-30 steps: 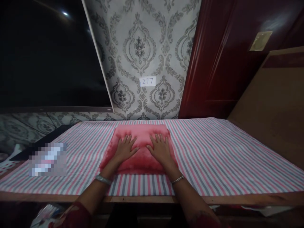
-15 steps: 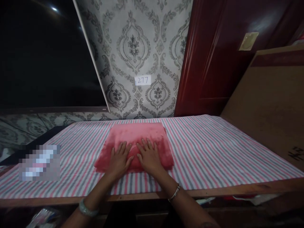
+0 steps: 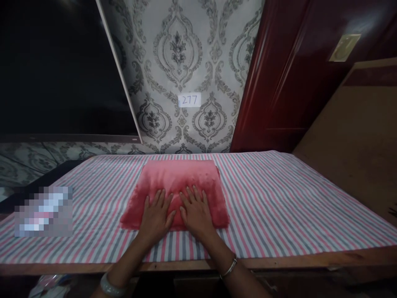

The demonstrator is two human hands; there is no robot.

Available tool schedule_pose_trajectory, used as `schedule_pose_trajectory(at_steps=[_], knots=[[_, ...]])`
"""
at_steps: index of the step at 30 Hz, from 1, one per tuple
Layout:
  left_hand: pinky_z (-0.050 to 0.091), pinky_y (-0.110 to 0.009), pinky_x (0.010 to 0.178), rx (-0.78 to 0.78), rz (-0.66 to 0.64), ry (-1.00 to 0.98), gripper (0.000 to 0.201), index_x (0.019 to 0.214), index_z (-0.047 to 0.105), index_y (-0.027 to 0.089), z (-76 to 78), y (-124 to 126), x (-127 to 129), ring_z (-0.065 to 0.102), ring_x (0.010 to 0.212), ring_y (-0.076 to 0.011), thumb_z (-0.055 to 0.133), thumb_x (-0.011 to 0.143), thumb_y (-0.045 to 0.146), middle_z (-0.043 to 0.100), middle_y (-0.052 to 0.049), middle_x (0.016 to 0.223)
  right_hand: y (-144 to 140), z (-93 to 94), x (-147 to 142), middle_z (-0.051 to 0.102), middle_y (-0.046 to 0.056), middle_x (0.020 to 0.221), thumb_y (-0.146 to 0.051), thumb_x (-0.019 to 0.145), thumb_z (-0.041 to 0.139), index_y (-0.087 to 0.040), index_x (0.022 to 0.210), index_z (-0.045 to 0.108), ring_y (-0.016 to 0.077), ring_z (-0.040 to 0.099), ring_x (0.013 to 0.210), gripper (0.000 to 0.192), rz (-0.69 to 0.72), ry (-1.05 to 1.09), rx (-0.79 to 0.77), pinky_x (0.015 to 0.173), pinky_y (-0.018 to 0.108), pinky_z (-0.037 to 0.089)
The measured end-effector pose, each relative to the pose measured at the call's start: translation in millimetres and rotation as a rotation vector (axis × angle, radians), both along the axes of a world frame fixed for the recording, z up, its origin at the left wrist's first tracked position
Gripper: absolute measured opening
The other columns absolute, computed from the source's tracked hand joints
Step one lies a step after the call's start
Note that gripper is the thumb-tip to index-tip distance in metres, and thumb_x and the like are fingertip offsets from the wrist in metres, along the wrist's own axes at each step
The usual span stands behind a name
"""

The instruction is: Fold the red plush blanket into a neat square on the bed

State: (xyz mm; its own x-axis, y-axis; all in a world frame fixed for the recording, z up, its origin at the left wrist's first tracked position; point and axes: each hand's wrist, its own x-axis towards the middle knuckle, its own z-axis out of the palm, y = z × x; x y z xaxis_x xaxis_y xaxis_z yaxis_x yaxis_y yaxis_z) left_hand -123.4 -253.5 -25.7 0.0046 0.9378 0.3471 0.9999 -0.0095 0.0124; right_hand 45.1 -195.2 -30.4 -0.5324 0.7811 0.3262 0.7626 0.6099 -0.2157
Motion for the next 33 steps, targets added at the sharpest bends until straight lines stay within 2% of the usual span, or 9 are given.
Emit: schedule_pose_trajectory(at_steps=[9,12,15,17,19,22,26,29,33], knots=[[0.015,-0.066,0.119,-0.059,0.025,-0.027,0.058,0.151,0.044,0.021,5.7,-1.2,2.5,0.028,0.15,-0.0342,0.046,0.096,0.041,0.034,-0.017,0.16,-3.9,3.7,-0.7,0.03,0.0,0.163,-0.036,0.1,0.039,-0.031,0.153,0.039,0.0251,0.018,0.153,0.054,-0.024,-0.013,-0.016,0.122,0.052,0.007],[0.019,-0.063,0.119,-0.146,0.002,-0.059,0.06,0.153,0.04,0.021,17.7,-2.3,-2.6,0.027,0.151,-0.0323,0.045,0.097,0.042,0.032,-0.015,0.161,-3.0,14.5,2.2,0.029,0.001,0.163,-0.036,0.099,0.039,-0.031,0.153,0.039,0.0265,0.02,0.152,0.055,-0.01,-0.039,-0.068,0.121,0.053,0.012],[0.023,-0.059,0.12,-0.182,-0.018,-0.083,0.058,0.154,0.037,0.021,36.6,-3.4,-17.6,0.028,0.15,-0.0289,0.039,0.099,0.042,0.034,-0.013,0.161,4.1,33.5,13.0,0.035,0.005,0.161,-0.035,0.098,0.041,-0.028,0.153,0.04,0.0275,0.027,0.15,0.055,-0.026,-0.055,-0.088,0.119,0.051,0.019],[0.021,-0.059,0.12,-0.131,0.052,-0.065,0.057,0.152,0.04,0.019,47.8,-3.9,-30.7,0.029,0.15,-0.0292,0.036,0.1,0.041,0.037,-0.014,0.16,11.1,44.3,24.1,0.038,0.009,0.159,-0.035,0.098,0.039,-0.024,0.152,0.041,0.0284,0.03,0.148,0.055,-0.101,-0.043,-0.046,0.119,0.05,0.02],[0.02,-0.062,0.12,-0.081,0.164,-0.041,0.057,0.151,0.042,0.017,52.6,-4.2,-42.9,0.029,0.15,-0.0323,0.037,0.1,0.042,0.037,-0.016,0.159,17.8,47.5,35.8,0.037,0.012,0.159,-0.036,0.099,0.037,-0.021,0.152,0.041,0.0308,0.028,0.149,0.055,-0.203,-0.039,-0.017,0.118,0.053,0.021],[0.028,-0.062,0.115,-0.093,0.283,-0.037,0.059,0.15,0.043,0.018,45.0,-5.1,-54.1,0.03,0.148,-0.0378,0.041,0.098,0.046,0.031,-0.017,0.162,23.7,34.6,49.5,0.032,0.013,0.162,-0.04,0.1,0.039,-0.022,0.153,0.04,0.0342,0.022,0.151,0.056,-0.299,-0.072,-0.042,0.116,0.058,0.023],[0.047,-0.051,0.101,-0.141,0.315,-0.057,0.058,0.153,0.04,0.02,25.7,-8.0,-56.5,0.05,0.132,-0.0372,0.037,0.099,0.044,0.022,-0.015,0.165,25.0,4.6,58.0,0.025,0.007,0.165,-0.043,0.101,0.037,-0.028,0.155,0.036,0.0332,0.025,0.149,0.056,-0.287,-0.03,-0.046,0.112,0.054,0.033],[0.051,-0.049,0.096,-0.13,0.321,-0.038,0.058,0.153,0.039,0.021,19.8,-10.0,-55.6,0.055,0.125,-0.0358,0.034,0.1,0.044,0.021,-0.015,0.166,26.1,-7.6,60.3,0.026,0.006,0.165,-0.042,0.101,0.034,-0.028,0.155,0.036,0.0313,0.032,0.146,0.055,-0.257,0.037,-0.029,0.109,0.05,0.04],[0.05,-0.049,0.095,-0.124,0.323,-0.024,0.058,0.153,0.039,0.021,19.3,-9.9,-56.4,0.055,0.123,-0.0352,0.033,0.101,0.044,0.023,-0.016,0.165,28.7,-10.5,61.0,0.028,0.007,0.164,-0.043,0.101,0.035,-0.028,0.154,0.039,0.0314,0.035,0.144,0.055,-0.248,0.082,-0.01,0.109,0.051,0.04]])
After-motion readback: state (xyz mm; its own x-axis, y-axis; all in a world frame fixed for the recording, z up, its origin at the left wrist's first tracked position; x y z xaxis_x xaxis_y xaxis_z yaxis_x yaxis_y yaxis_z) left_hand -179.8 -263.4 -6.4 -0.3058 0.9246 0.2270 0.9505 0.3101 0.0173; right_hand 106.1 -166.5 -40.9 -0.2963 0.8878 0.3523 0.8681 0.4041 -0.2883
